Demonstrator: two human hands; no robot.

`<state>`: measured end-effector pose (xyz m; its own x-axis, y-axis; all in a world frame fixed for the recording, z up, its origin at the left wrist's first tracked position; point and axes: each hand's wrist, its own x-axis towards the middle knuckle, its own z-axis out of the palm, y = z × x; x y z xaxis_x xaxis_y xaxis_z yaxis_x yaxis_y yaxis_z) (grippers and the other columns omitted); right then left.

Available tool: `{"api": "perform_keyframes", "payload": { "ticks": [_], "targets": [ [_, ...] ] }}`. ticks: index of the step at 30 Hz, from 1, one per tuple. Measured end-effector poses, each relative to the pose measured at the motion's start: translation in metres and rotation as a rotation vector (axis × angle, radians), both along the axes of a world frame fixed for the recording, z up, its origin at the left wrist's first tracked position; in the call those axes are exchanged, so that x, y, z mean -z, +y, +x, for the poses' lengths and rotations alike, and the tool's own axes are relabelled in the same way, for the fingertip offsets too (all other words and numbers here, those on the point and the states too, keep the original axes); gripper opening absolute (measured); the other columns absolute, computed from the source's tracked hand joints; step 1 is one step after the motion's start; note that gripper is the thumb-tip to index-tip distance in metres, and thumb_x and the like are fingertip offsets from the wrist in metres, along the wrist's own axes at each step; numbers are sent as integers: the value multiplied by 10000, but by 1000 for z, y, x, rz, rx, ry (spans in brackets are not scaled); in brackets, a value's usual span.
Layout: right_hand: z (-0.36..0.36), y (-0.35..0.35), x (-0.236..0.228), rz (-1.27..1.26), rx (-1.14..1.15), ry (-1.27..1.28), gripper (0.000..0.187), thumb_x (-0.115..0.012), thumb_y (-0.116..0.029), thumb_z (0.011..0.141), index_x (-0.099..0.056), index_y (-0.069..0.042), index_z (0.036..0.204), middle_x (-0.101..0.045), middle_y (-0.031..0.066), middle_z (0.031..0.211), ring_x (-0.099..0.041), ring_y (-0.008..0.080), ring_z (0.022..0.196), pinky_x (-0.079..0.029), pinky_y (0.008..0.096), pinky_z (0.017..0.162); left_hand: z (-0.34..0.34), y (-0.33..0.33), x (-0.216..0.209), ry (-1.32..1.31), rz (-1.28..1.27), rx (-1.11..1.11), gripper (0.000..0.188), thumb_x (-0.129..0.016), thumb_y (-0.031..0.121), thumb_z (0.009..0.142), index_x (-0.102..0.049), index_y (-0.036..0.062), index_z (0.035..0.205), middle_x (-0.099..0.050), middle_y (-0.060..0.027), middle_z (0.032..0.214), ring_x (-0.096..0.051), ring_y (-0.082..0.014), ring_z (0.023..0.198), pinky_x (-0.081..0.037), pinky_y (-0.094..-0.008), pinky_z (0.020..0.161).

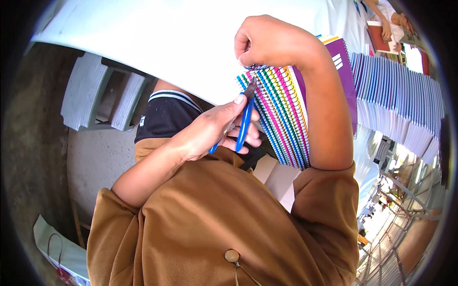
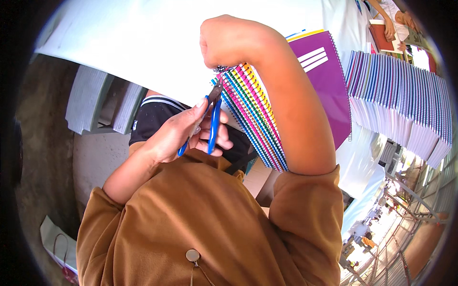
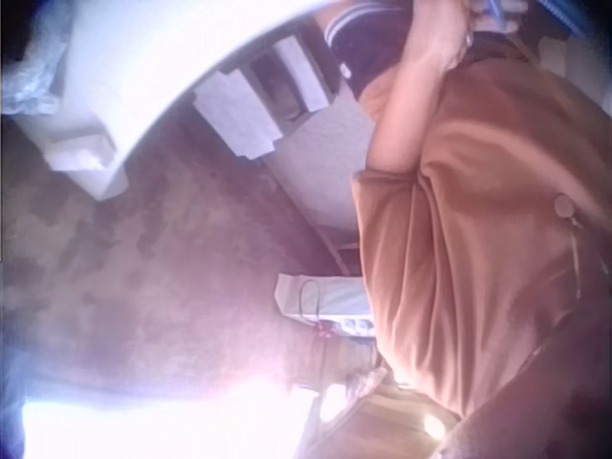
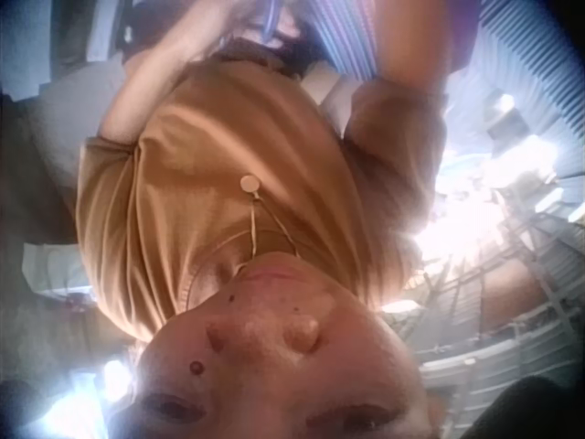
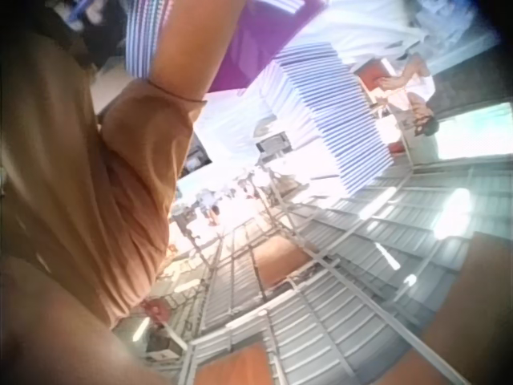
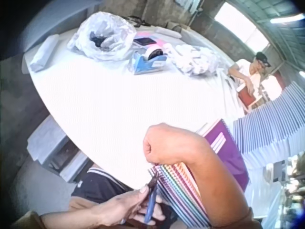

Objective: The person organizes multiple notebooks by aligning their pages and covers, then uses a pair of blue-handled pliers to trim the ends of the spiral bindings.

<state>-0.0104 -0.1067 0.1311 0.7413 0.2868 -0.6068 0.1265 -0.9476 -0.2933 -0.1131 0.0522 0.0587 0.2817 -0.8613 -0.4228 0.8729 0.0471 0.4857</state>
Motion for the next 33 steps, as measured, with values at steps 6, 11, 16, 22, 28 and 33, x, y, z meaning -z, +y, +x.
{"api": "perform_keyframes", "payload": {
  "ticks": [6, 11, 16, 22, 28, 33],
  "targets": [
    [0, 3, -4, -18, -2, -28, 141, -649, -71, 662, -655, 34, 755, -631, 122, 645, -600, 178, 593, -475, 295, 582, 8, -4, 7, 66, -56, -11, 566, -254, 539, 945, -493, 48, 1094, -579, -88, 878, -590, -223, 891, -493, -356, 746],
    [0, 0, -2, -5, 3, -70, 137, -646, -67, 660, -656, 32, 754, -638, 128, 657, -606, 187, 599, -476, 302, 584, 5, -2, 4, -10, -20, -51, 537, -273, 556, 936, -485, 64, 973, -475, -45, 703, -535, -164, 611, -488, -305, 544],
    [-2, -1, -1, 36, 21, -83, 137, -650, -62, 658, -652, 37, 752, -642, 135, 668, -616, 195, 621, -481, 302, 596, 4, -7, -7, 52, -21, -57, 580, -248, 540, 945, -488, 29, 1081, -588, -114, 867, -629, -239, 797, -537, -354, 687],
    [-2, -2, -2, 59, 12, -72, 146, -654, -57, 657, -652, 39, 767, -649, 143, 694, -624, 199, 642, -488, 304, 611, 6, -8, -4, 73, -85, -60, 520, -256, 525, 952, -477, 54, 975, -458, -39, 710, -504, -152, 571, -484, -287, 537],
    [-2, 0, -3, 20, 13, -87, 169, -660, -63, 662, -653, 40, 796, -653, 151, 714, -630, 215, 655, -490, 312, 621, -1, -10, -15, 20, -36, -83, 590, -254, 549, 941, -491, 30, 1090, -597, -125, 902, -633, -244, 795, -523, -339, 705],
    [-3, -1, -3, 23, 36, -108, 177, -666, -66, 660, -654, 39, 801, -653, 156, 717, -631, 224, 655, -492, 319, 623, 8, -9, -12, 101, -126, -58, 519, -253, 528, 951, -479, 68, 1033, -531, -54, 758, -596, -181, 714, -498, -280, 608]
  ]
}}
